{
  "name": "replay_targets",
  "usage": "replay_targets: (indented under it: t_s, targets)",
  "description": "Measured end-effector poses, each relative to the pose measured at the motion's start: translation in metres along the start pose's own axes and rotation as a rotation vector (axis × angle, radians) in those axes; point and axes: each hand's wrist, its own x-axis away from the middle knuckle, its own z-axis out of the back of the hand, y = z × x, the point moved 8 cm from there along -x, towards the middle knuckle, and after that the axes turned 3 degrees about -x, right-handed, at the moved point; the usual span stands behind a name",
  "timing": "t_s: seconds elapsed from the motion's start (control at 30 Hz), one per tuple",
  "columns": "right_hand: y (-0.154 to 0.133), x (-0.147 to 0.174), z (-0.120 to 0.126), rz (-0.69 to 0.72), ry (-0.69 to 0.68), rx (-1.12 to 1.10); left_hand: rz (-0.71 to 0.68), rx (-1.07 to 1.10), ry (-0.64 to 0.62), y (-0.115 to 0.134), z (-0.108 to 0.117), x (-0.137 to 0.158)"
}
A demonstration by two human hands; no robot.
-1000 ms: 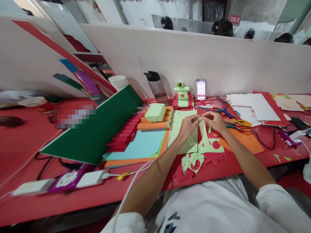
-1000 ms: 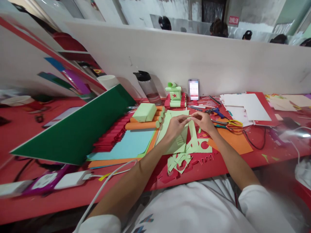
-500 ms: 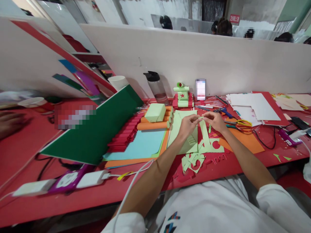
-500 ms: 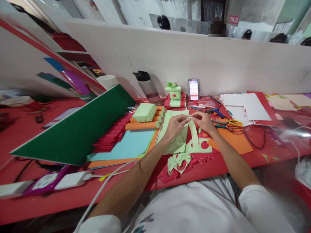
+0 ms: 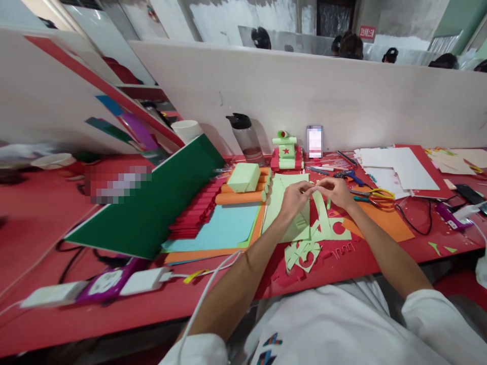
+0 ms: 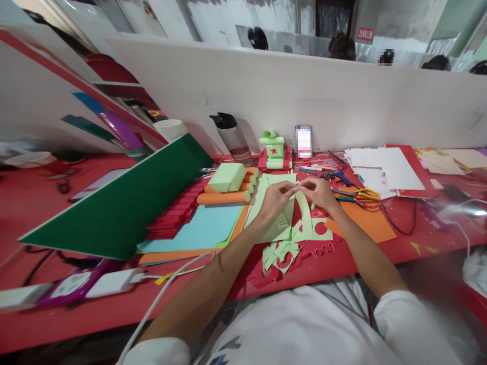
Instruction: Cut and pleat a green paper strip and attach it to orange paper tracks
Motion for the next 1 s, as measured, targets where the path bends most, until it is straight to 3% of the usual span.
replay_targets:
  t_s: [0.27,0.5,0.8,1.0]
  targets:
    - [0.0,0.0,0.001,0.019,0.025,0.076,-0.029,-0.008,-0.035,0.005,-0.004,0.002]
    - [0.0,-0.001,0.005,-0.005,0.068,0.059,-0.059,-0.026,0.016,0.006,-0.002,0.002]
    - [-0.003,-0.001,-0.004,0.029,-0.088,-0.02,-0.044,0.008,0.05,0.0,0.004,-0.001]
    - [-0.003,0.0,0.003,0.059,0.013,0.026,-0.058,0.014,0.028,0.004,0.001,0.0]
